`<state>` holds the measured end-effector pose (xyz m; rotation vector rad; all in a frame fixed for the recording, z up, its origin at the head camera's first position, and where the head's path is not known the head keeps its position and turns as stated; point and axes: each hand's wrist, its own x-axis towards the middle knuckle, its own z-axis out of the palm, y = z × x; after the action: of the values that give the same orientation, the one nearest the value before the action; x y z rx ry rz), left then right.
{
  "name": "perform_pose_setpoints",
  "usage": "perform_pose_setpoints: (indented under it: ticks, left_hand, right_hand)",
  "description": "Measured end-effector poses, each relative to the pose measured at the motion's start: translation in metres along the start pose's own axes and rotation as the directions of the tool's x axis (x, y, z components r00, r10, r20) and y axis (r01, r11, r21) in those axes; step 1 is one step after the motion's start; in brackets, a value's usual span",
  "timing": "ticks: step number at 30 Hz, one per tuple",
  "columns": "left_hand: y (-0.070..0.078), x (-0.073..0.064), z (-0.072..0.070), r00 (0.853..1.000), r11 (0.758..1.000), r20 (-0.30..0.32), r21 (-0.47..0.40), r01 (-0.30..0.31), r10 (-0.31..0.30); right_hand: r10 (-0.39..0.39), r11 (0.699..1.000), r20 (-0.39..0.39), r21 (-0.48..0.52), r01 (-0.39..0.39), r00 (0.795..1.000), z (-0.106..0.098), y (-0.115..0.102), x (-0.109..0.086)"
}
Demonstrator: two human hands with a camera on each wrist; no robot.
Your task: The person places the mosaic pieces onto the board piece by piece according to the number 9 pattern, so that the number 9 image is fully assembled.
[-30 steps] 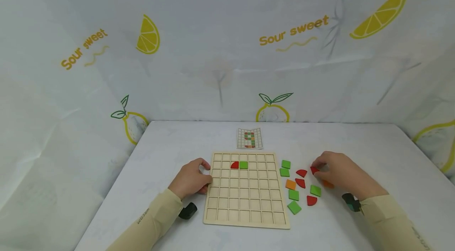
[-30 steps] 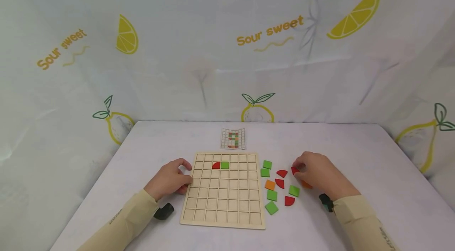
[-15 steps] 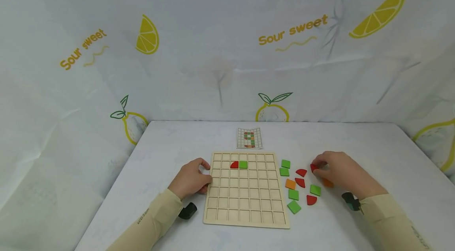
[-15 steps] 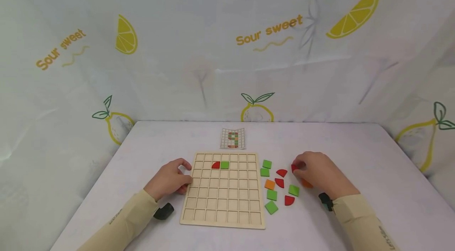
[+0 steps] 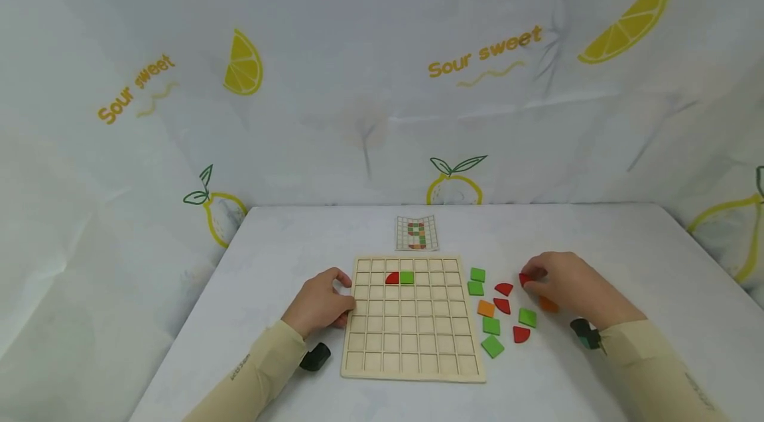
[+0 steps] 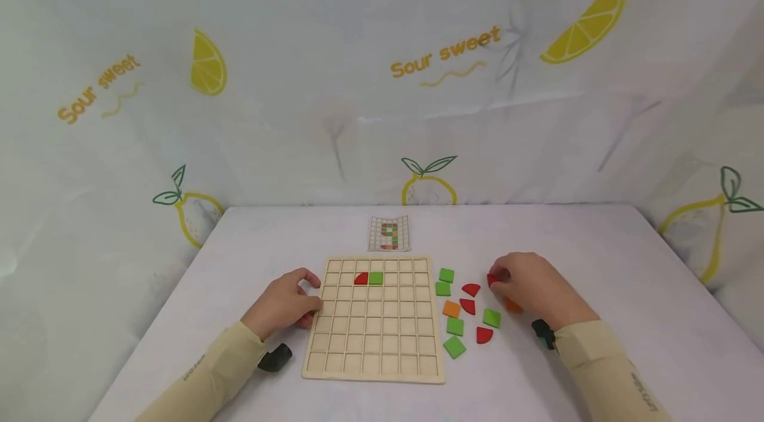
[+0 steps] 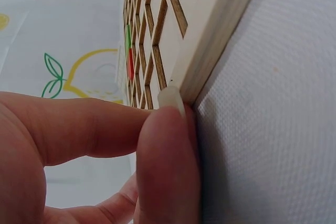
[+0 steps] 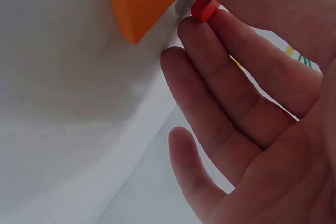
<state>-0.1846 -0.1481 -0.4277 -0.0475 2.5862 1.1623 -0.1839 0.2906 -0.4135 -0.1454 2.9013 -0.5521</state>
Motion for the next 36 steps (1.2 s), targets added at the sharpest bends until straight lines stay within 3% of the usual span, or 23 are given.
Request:
perform_pose_setpoints:
  ticks: [6,15,23,36]
  left_hand:
    - [0.000,-0.002,0.001,1.000,1.000,-0.001,-0.012,-0.008,0.008]
    - [-0.006,0.001,0.001,1.000,1.000,0.000,-0.006,-0.009,0.009]
    - [-0.003,0.001,0.001,1.000,1.000,0.003,-0.003,-0.010,0.010]
    - [-0.007,0.003,-0.002,1.000,1.000,0.006,-0.020,-0.013,0.013]
  right_hand:
    - [0.015,1.000,0.018,0.002,-0.015,1.000,-0.002,-0.011,0.005]
    - [-0.035,0.999,0.050,0.033,0.033,0.998,-0.002,-0.047,0.022]
    - [-0.131,0.991,0.049,0.040,0.129,0.990,0.008,-0.082,0.037]
    - [-0.219,0.976,0.054,0.004,0.219,0.974,0.032,-0.135,0.055]
